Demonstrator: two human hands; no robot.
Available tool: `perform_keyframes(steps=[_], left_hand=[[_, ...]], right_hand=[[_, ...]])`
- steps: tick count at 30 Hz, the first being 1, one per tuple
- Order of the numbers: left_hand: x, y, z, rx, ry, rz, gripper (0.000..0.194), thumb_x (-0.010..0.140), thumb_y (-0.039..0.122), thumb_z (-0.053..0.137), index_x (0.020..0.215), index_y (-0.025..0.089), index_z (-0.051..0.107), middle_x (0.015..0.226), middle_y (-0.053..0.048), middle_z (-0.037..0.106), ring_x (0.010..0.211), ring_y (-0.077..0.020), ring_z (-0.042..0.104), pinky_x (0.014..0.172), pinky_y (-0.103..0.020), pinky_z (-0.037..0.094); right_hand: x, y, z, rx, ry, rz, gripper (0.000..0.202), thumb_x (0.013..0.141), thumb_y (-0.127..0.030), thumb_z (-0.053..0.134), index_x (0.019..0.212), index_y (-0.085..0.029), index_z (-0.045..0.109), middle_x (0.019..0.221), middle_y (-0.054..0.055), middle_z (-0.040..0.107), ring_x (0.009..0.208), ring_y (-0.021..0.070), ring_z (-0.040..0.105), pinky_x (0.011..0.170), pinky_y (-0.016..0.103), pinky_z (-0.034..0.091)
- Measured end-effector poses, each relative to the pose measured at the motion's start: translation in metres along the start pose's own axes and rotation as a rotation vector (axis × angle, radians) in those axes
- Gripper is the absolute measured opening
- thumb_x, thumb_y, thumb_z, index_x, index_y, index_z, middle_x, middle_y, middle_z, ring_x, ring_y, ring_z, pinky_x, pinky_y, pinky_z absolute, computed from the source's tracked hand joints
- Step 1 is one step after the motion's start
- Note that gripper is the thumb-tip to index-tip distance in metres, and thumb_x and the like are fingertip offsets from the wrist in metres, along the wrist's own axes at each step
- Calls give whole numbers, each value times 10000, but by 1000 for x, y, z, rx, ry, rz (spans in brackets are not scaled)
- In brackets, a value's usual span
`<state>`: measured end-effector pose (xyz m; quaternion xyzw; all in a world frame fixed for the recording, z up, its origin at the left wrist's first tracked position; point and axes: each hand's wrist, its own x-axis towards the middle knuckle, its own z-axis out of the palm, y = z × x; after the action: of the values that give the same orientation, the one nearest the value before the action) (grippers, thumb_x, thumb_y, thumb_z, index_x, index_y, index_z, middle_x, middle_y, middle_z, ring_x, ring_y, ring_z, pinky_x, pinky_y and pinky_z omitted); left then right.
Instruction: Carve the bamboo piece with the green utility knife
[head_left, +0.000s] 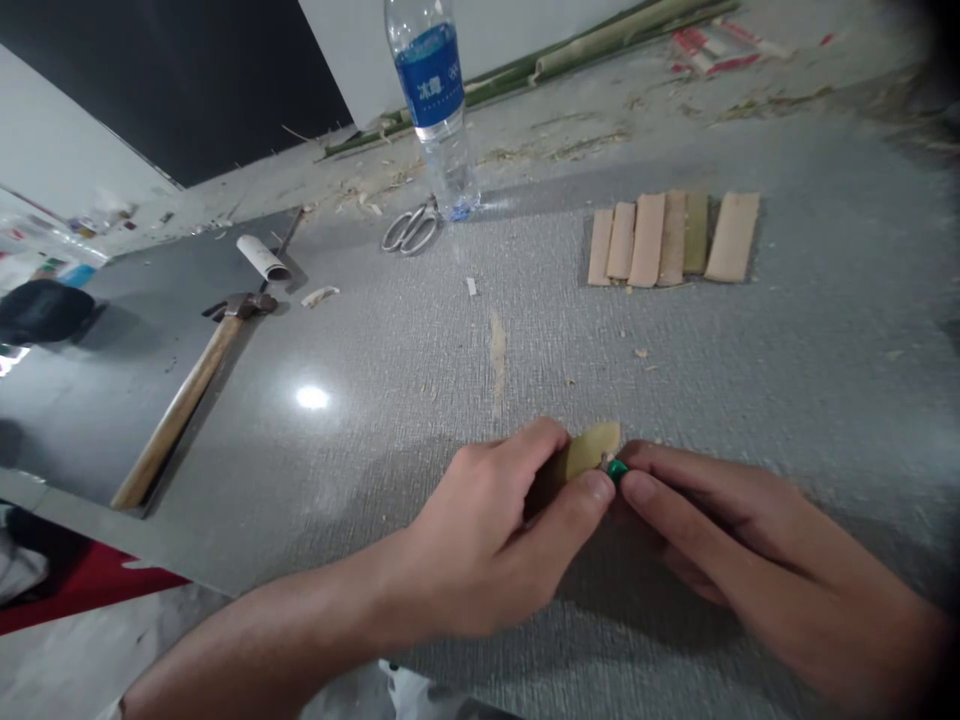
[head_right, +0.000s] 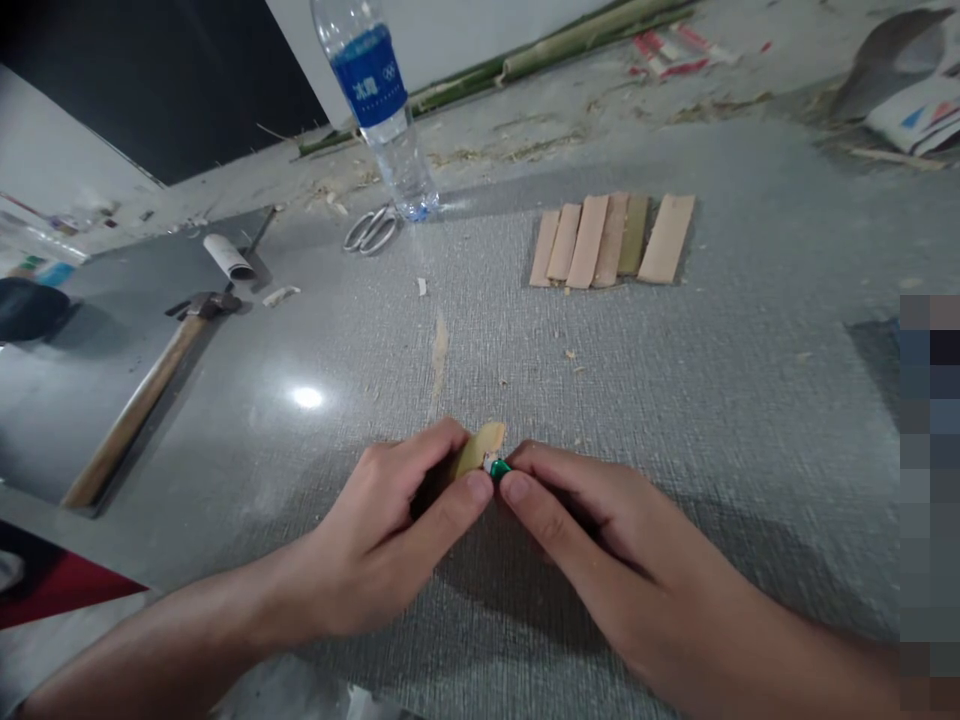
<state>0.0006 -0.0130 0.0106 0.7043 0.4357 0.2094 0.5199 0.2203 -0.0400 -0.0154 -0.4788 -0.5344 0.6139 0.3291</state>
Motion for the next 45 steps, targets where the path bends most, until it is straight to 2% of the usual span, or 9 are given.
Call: perform_keyframes(steps=[7, 14, 17, 20, 25, 32, 37, 40, 45], left_hand=[[2, 2, -4, -145, -67, -52, 344, 1161, 409, 622, 909, 225, 479, 782, 66, 504, 697, -103, 433, 612, -272, 365], [2, 5, -7, -156, -133, -74, 294, 1133, 357, 656, 916, 222, 511, 781, 68, 493, 705, -105, 441, 600, -275, 342], [0, 6, -7, -140, -121, -87, 298, 1120, 391, 686, 929, 226, 530, 750, 76, 520, 661, -97, 448, 559, -272, 317], [0, 7, -6, -126, -114, -90, 333, 1117, 410, 693, 902, 224, 521, 727, 80, 518, 636, -90, 443, 538, -265, 314], [1, 6, -6, -90, -129, -83, 349, 1137, 408, 664, 886, 224, 506, 715, 82, 499, 630, -87, 444, 552, -265, 335], [3, 4, -5, -23, -82, -90, 440, 1156, 485, 616, 835, 223, 469, 691, 76, 485, 616, -94, 419, 543, -274, 311], [4, 6, -2, 13, -56, -126, 472, 1134, 500, 629, 792, 225, 452, 671, 67, 487, 601, -102, 416, 537, -273, 306], [3, 7, -1, 31, -9, -100, 420, 1113, 446, 657, 815, 231, 455, 668, 72, 498, 587, -98, 420, 544, -273, 307], [2, 8, -2, 12, 17, -34, 237, 1132, 298, 580, 911, 218, 551, 709, 65, 542, 618, -95, 479, 596, -265, 361]], right_hand=[[-2, 8, -2, 28, -16, 28, 370, 1054, -578, 785, 819, -297, 728, 644, -75, 483, 512, 131, 406, 393, 234, 346], [-3, 9, -4, -34, -61, -14, 334, 1107, -567, 715, 889, -320, 775, 637, -73, 496, 511, 141, 387, 400, 255, 305], [-3, 5, -5, -43, -63, -51, 316, 1087, -532, 750, 857, -315, 776, 698, -46, 628, 602, 167, 523, 523, 269, 461], [-3, 3, -6, -42, -77, -63, 302, 1089, -514, 748, 866, -313, 773, 708, -40, 641, 698, 198, 610, 652, 296, 553], [-3, 7, -4, -44, -76, -59, 310, 1110, -504, 727, 870, -308, 738, 663, -77, 506, 532, 139, 379, 428, 249, 323], [-8, 8, -3, -107, -7, -63, 453, 1110, -621, 679, 802, -289, 682, 646, -72, 488, 526, 131, 444, 445, 231, 394], [1, -1, 0, 66, 151, 74, 581, 929, -798, 803, 713, -280, 653, 598, -75, 437, 481, 125, 333, 364, 227, 311], [5, -4, 0, 210, 165, 134, 501, 869, -729, 901, 745, -283, 711, 611, -66, 455, 497, 125, 325, 373, 229, 267], [1, 4, -5, 279, 95, 143, 394, 931, -718, 862, 949, -335, 772, 598, -105, 393, 467, 111, 261, 377, 230, 209]])
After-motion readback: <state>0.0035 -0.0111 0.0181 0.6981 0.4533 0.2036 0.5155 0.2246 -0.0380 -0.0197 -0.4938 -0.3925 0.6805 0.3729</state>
